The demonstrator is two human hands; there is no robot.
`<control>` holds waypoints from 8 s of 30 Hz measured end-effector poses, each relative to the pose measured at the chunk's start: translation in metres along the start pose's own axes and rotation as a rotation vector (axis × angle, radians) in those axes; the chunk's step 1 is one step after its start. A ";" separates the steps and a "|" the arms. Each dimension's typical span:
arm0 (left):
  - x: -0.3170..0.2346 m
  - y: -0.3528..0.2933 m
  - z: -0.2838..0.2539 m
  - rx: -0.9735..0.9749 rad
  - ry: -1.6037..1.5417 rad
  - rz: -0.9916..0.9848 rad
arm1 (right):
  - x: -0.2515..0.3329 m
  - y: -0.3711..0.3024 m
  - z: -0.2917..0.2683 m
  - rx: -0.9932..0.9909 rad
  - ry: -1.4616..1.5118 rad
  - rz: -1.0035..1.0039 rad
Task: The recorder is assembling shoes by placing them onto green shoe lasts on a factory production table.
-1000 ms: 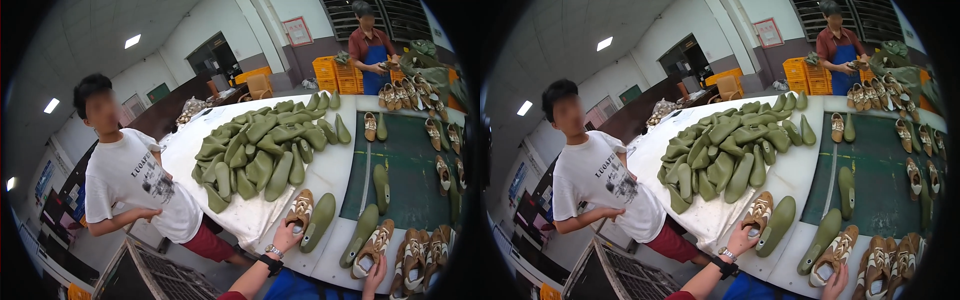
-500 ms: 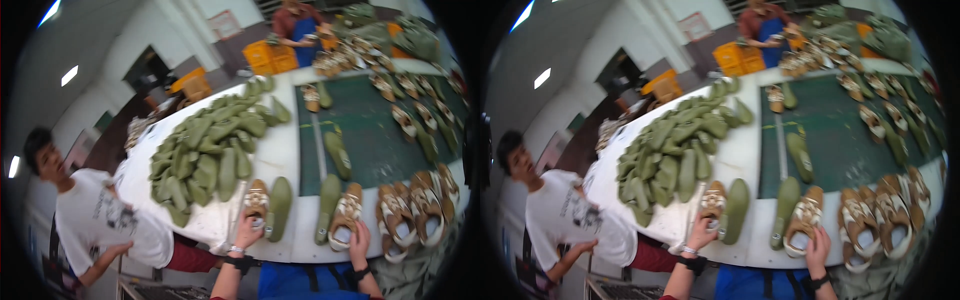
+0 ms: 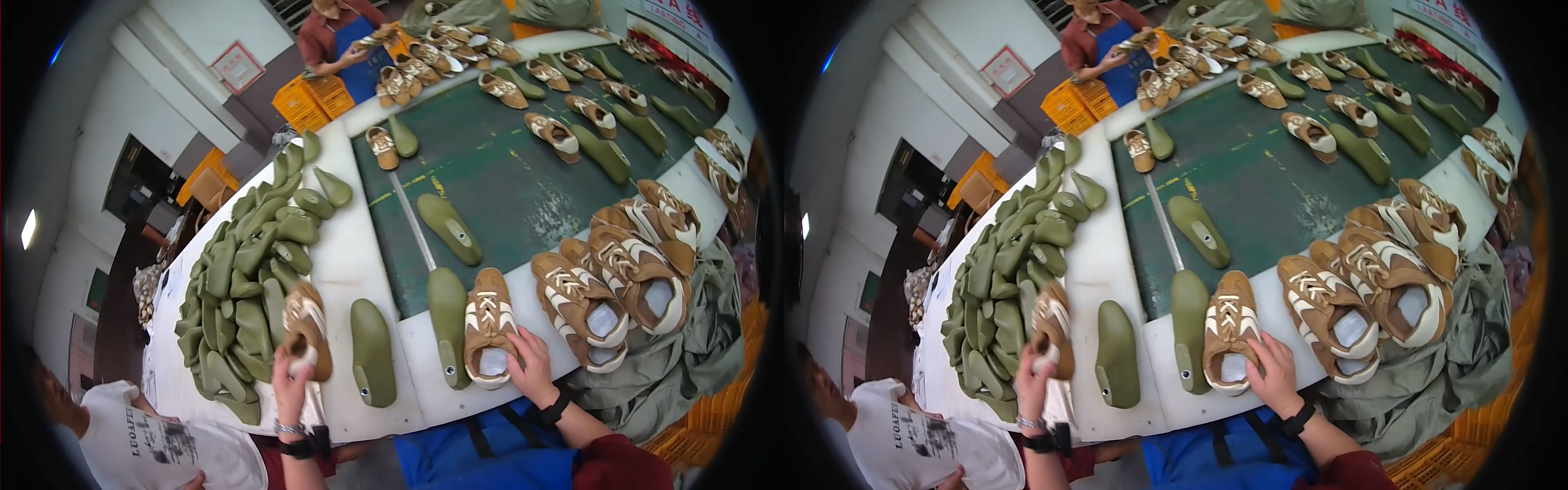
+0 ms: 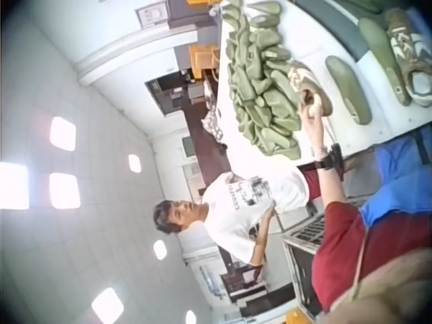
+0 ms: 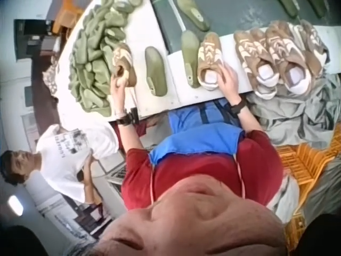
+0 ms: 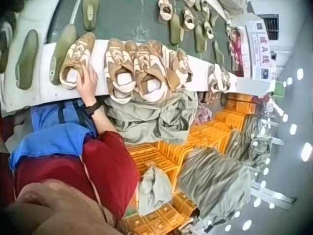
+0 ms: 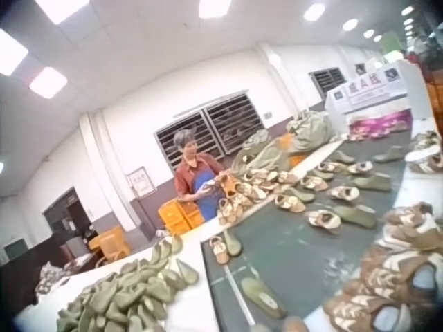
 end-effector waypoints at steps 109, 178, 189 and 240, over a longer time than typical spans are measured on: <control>-0.008 -0.040 0.137 -0.135 -0.055 0.099 | -0.002 -0.004 0.005 -0.043 -0.012 -0.046; 0.165 0.187 0.024 -0.031 0.664 -0.316 | -0.008 -0.001 0.017 0.057 -0.019 0.052; 0.176 0.176 0.011 -0.031 0.522 -0.463 | -0.004 -0.001 0.020 0.082 -0.082 0.034; 0.194 0.162 0.107 -0.096 0.692 -0.500 | -0.005 0.000 0.021 0.099 -0.071 0.034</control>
Point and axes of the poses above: each hand's wrist, its own y-axis towards the middle knuckle, its own z-axis out of the palm, x = y × z, the point moved 3 cm from there along y, towards the middle knuckle, and after that the axes turned 5 degrees about z, right-handed, at the moved point
